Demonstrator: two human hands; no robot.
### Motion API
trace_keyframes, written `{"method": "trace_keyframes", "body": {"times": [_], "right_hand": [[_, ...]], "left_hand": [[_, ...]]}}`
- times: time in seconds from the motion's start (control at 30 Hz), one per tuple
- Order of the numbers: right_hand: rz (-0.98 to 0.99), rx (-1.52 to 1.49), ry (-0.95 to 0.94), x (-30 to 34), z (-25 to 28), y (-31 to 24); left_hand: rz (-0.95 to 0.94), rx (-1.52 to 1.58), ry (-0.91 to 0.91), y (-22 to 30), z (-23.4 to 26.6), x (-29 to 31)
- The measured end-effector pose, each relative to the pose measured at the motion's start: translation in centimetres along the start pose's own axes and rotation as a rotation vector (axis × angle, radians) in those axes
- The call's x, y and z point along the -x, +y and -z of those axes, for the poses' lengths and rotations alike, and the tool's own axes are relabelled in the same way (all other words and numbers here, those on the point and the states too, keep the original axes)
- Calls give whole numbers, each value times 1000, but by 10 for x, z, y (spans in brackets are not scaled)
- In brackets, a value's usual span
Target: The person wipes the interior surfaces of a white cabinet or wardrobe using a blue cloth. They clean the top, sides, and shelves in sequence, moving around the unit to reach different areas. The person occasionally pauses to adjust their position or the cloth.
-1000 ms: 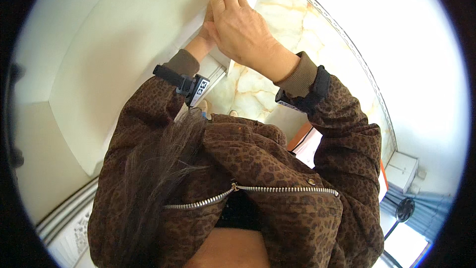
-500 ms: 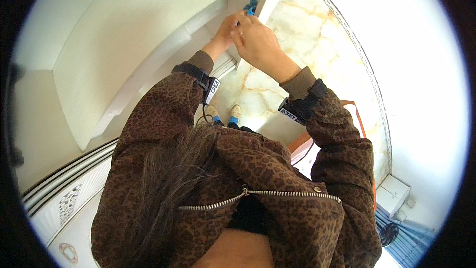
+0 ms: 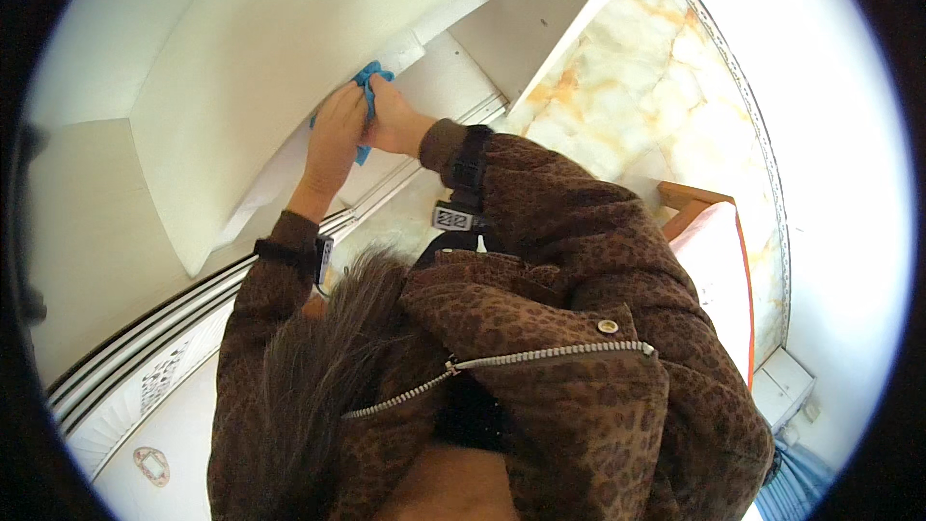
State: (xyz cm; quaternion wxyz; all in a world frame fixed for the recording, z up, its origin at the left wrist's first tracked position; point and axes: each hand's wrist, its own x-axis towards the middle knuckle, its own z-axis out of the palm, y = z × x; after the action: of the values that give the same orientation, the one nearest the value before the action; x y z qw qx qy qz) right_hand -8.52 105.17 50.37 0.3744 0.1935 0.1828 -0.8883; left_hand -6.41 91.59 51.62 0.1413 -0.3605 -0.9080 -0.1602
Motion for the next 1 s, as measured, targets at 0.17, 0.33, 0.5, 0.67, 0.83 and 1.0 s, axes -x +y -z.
{"method": "trace_keyframes", "body": {"times": [0.17,0.33,0.5,0.67,0.83,1.0], "right_hand": [[43,-306,162,-21,-26,23],[198,-544,271,-19,-33,0],[603,-373,360,-13,13,-67],[934,-244,395,-8,20,-142],[870,-12,641,-10,3,-147],[758,181,558,-36,27,-90]], "left_hand": [[109,-155,-72,11,26,37],[230,108,31,24,20,38],[120,198,82,22,-9,2],[149,284,-89,24,-15,8],[212,405,-303,35,-19,35],[377,396,-333,34,-21,60]]}}
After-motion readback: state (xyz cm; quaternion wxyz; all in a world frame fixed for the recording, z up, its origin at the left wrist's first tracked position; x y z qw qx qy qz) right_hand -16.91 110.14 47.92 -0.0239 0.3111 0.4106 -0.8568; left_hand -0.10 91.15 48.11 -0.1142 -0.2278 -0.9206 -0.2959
